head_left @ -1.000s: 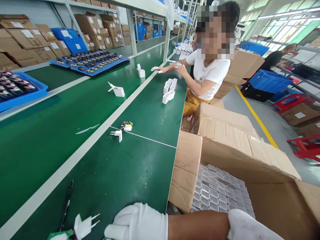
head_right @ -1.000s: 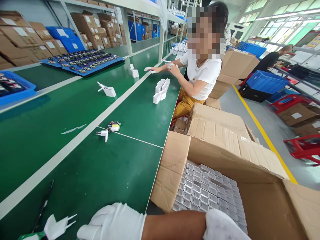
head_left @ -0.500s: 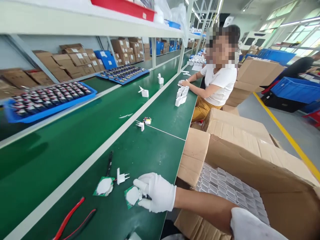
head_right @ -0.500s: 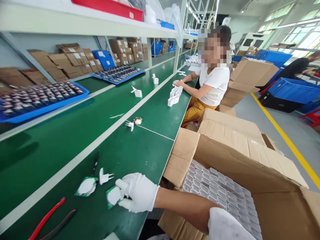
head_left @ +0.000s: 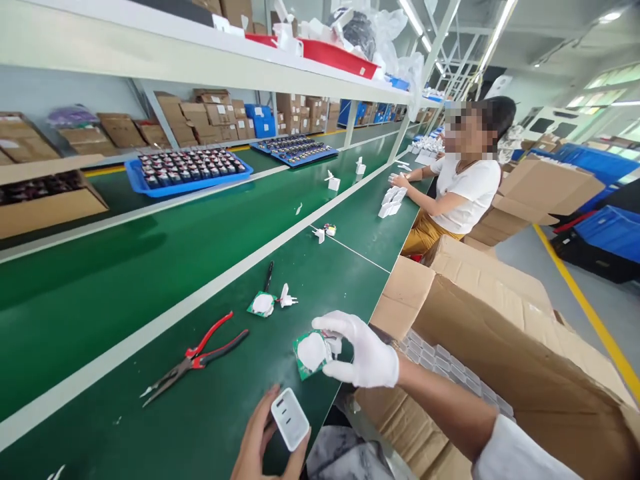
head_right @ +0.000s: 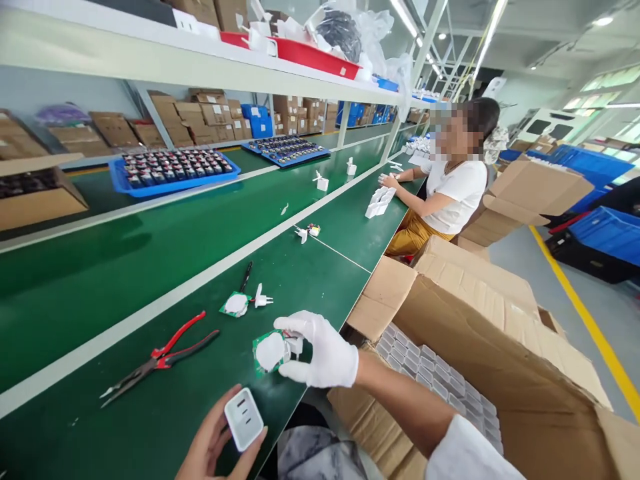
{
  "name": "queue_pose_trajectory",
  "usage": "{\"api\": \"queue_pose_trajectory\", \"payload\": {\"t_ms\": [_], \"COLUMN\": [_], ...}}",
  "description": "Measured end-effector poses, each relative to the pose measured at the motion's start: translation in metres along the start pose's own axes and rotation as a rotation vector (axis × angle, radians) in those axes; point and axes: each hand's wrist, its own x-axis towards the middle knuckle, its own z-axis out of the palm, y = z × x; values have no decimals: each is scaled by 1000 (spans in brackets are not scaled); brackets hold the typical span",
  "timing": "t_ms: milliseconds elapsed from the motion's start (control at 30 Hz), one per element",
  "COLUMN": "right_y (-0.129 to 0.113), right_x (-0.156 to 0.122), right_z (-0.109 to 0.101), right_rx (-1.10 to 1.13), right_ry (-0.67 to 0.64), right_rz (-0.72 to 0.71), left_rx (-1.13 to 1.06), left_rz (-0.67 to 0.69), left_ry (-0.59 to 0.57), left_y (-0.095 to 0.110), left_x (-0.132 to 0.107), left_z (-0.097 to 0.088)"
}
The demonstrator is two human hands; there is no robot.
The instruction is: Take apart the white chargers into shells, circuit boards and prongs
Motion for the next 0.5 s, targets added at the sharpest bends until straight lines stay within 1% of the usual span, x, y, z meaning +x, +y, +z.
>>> {"api": "queue_pose_trajectory", "payload": {"t_ms": [100, 133, 167, 200, 300, 400, 500], "right_y": [-47, -58, -67, -72, -75, -73, -75], "right_x": [1, 2, 3, 3, 6, 8, 12], "right_z": [-18, -21, -24, -25, -24, -19, -15], "right_rx": [-34, -69, -108, -146, -242, -272, -298], "right_ry": [8, 1, -9, -16, -20, -58, -106], "right_rz": [-153, -177, -190, -198, -239, -281, -280], "left_rx": [-98, -114, -120, -113, -57, 57, 137], "left_rz": [-65, -46, -9, 30, 134, 230, 286], "left_ry": [-55, -103, -113, -96, -69, -50, -48], "left_y": [20, 27, 35, 41, 52, 55, 55], "left_x": [4, 5, 5, 6, 7, 4, 2], "left_z": [-12, -16, -19, -21, -24, -24, -25]}}
